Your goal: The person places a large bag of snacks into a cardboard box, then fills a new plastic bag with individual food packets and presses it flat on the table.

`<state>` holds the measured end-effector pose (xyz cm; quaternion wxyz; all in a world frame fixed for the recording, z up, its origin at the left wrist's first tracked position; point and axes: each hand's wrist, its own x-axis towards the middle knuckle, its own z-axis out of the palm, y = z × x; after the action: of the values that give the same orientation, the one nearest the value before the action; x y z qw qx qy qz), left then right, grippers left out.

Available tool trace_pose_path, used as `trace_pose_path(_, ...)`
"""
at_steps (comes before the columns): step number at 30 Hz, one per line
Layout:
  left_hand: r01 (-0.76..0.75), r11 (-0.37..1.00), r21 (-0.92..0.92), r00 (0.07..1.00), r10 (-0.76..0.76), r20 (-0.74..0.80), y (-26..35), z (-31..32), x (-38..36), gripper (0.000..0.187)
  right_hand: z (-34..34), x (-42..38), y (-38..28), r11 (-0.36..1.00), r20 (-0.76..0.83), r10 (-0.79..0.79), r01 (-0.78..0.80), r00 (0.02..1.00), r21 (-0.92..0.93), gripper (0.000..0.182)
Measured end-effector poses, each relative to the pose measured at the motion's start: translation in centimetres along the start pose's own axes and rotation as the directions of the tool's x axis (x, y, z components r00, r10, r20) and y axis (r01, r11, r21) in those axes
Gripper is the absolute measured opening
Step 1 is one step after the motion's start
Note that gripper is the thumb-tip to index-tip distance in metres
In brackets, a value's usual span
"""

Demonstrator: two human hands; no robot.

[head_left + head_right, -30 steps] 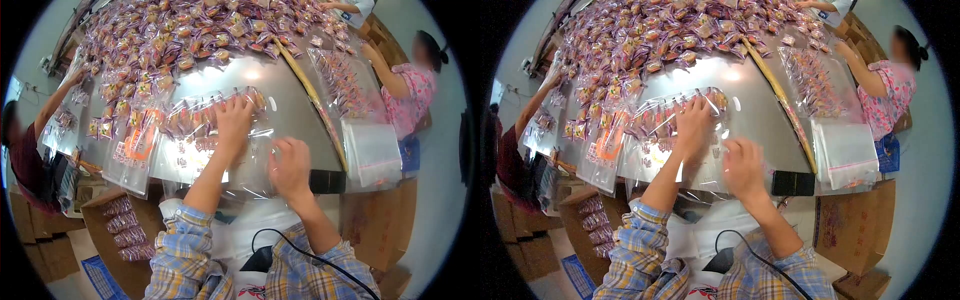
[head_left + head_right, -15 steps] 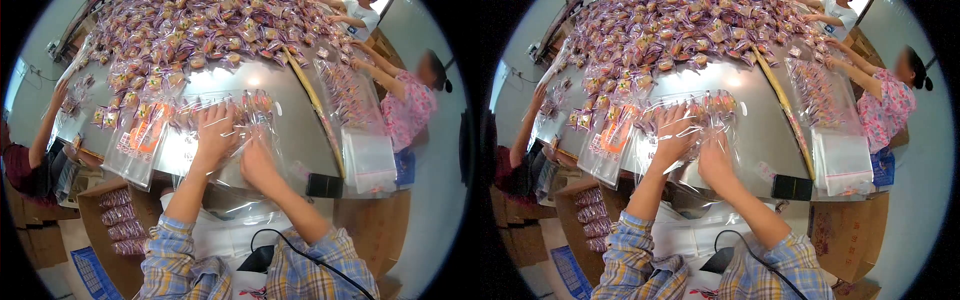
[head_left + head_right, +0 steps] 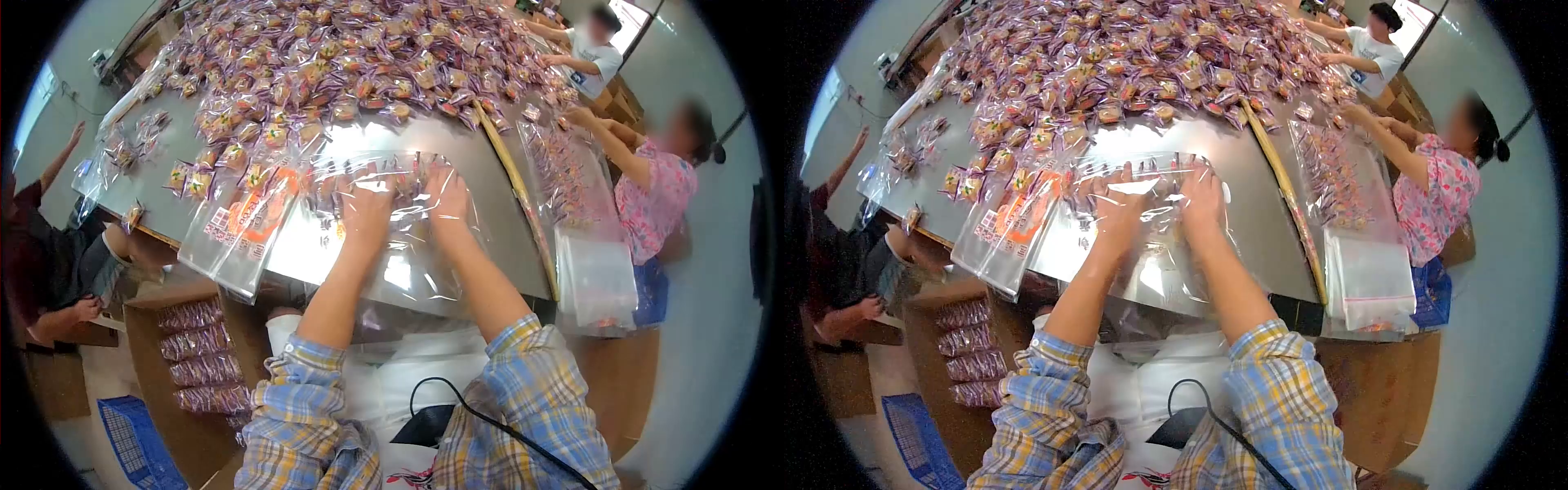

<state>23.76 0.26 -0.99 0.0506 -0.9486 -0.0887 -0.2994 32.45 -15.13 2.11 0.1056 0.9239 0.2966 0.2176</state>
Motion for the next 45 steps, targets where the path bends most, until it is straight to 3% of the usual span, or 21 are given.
trace_pose_path(3, 0.003, 0.999, 0.037, 0.996, -0.006, 0.084, 0.0, 1.0, 0.4, 0.052, 3.0, 0.9, 1.8, 0.993, -0.096, -0.069, 0.077, 0.993, 0.086, 0.039)
trace_pose_path(5, 0.044, 0.998, -0.043, 0.988, -0.037, 0.152, 0.7, -1.3, 0.9, 0.057, 4.7, 1.0, 3.0, 0.970, -0.326, -0.154, 0.206, 0.933, 0.131, 0.031)
trace_pose_path(7, 0.029, 0.994, -0.110, 0.988, -0.011, 0.154, 0.2, -1.3, 1.0, 0.057, 2.5, 0.9, 3.1, 0.978, -0.177, -0.204, 0.209, 0.963, 0.009, 0.030)
trace_pose_path(11, 0.020, 0.990, -0.141, 0.993, -0.003, 0.118, 0.1, 0.8, 0.9, 0.054, -0.2, 0.6, 4.4, 0.944, 0.052, -0.316, 0.309, 0.947, 0.119, 0.034)
trace_pose_path(13, -0.030, 0.995, -0.097, 0.995, 0.039, 0.088, -0.2, 0.7, 1.3, 0.054, 1.0, 0.2, 4.2, 0.937, -0.200, -0.220, 0.264, 0.955, 0.230, 0.035)
trace_pose_path(14, -0.008, 0.999, -0.049, 0.994, 0.013, 0.110, 0.1, 0.6, 1.3, 0.053, 1.6, 0.1, 3.8, 0.965, -0.114, -0.223, 0.236, 0.968, 0.117, 0.038)
trace_pose_path(15, -0.007, 0.996, -0.087, 0.998, 0.012, 0.065, 0.1, 0.7, 1.2, 0.048, 2.4, -0.1, 3.5, 0.977, -0.029, -0.214, 0.214, 0.976, -0.002, 0.040)
trace_pose_path(18, -0.077, 0.979, -0.188, 0.989, 0.052, -0.136, -0.1, 0.5, 1.0, 0.039, 4.2, -1.0, 3.3, 0.979, -0.323, -0.169, 0.195, 0.931, 0.050, 0.047)
trace_pose_path(19, -0.141, 0.969, -0.202, 0.967, 0.091, -0.238, -0.4, 0.4, 0.7, 0.038, 4.7, -0.9, 2.6, 0.991, -0.251, -0.127, 0.135, 0.960, 0.012, 0.056)
trace_pose_path(21, 0.058, 0.980, -0.191, 0.997, -0.067, -0.039, -0.3, 0.9, 1.8, 0.032, 4.4, -0.9, 2.2, 0.986, -0.220, -0.167, 0.168, 0.961, -0.015, 0.058)
trace_pose_path(24, 0.095, 0.972, -0.214, 0.991, -0.071, 0.113, -0.4, -3.0, 2.0, 0.034, 0.1, -1.1, 0.3, 0.982, -0.113, -0.054, 0.073, 0.992, 0.175, 0.059)
trace_pose_path(26, 0.123, 0.957, -0.263, 0.991, -0.106, 0.079, -0.6, -2.4, 1.7, 0.038, 0.5, -0.9, -0.1, 0.929, -0.268, -0.304, 0.347, 0.914, 0.130, 0.055)
trace_pose_path(28, 0.119, 0.956, -0.268, 0.993, -0.111, 0.042, -0.9, -1.5, 1.5, 0.041, -0.8, -0.4, -0.7, 0.795, -0.249, -0.479, 0.536, 0.842, 0.284, 0.052)
trace_pose_path(30, 0.082, 0.972, -0.220, 0.997, -0.082, 0.012, -1.2, -1.6, 1.5, 0.044, -1.7, 0.3, -0.4, 0.781, -0.229, -0.369, 0.434, 0.901, 0.449, 0.051)
trace_pose_path(31, 0.089, 0.961, -0.263, 0.994, -0.068, 0.089, -1.4, -2.3, 1.5, 0.045, -1.8, 0.7, -0.5, 0.761, -0.214, -0.310, 0.377, 0.926, 0.527, 0.050)
trace_pose_path(32, 0.098, 0.948, -0.301, 0.986, -0.051, 0.160, -1.7, -3.2, 1.6, 0.047, -1.3, 0.9, 0.5, 0.712, -0.314, -0.343, 0.463, 0.885, 0.528, 0.050)
trace_pose_path(34, 0.092, 0.945, -0.313, 0.973, -0.019, 0.230, -2.7, -3.0, 1.5, 0.059, 2.2, 2.1, 1.0, 0.715, -0.348, -0.353, 0.491, 0.868, 0.498, 0.050)
trace_pose_path(38, -0.096, 0.976, -0.194, 0.995, 0.097, -0.002, -4.2, -2.4, 0.7, 0.044, 2.1, 2.1, 0.4, 0.722, -0.328, -0.340, 0.468, 0.881, 0.509, 0.046)
trace_pose_path(41, 0.075, 0.967, -0.242, 0.996, -0.059, 0.072, -4.5, -1.6, 1.0, 0.055, 3.0, 2.1, -0.5, 0.781, -0.378, -0.277, 0.436, 0.883, 0.446, 0.044)
trace_pose_path(42, 0.060, 0.964, -0.260, 0.997, -0.071, -0.035, -4.5, -1.2, 0.9, 0.053, 3.1, 2.0, -0.1, 0.762, -0.509, -0.284, 0.514, 0.812, 0.394, 0.042)
trace_pose_path(45, 0.049, 0.999, -0.007, 0.991, -0.048, 0.123, -4.8, 0.1, 0.8, 0.051, 3.3, 2.0, -1.2, 0.760, -0.425, -0.209, 0.420, 0.881, 0.496, 0.053)
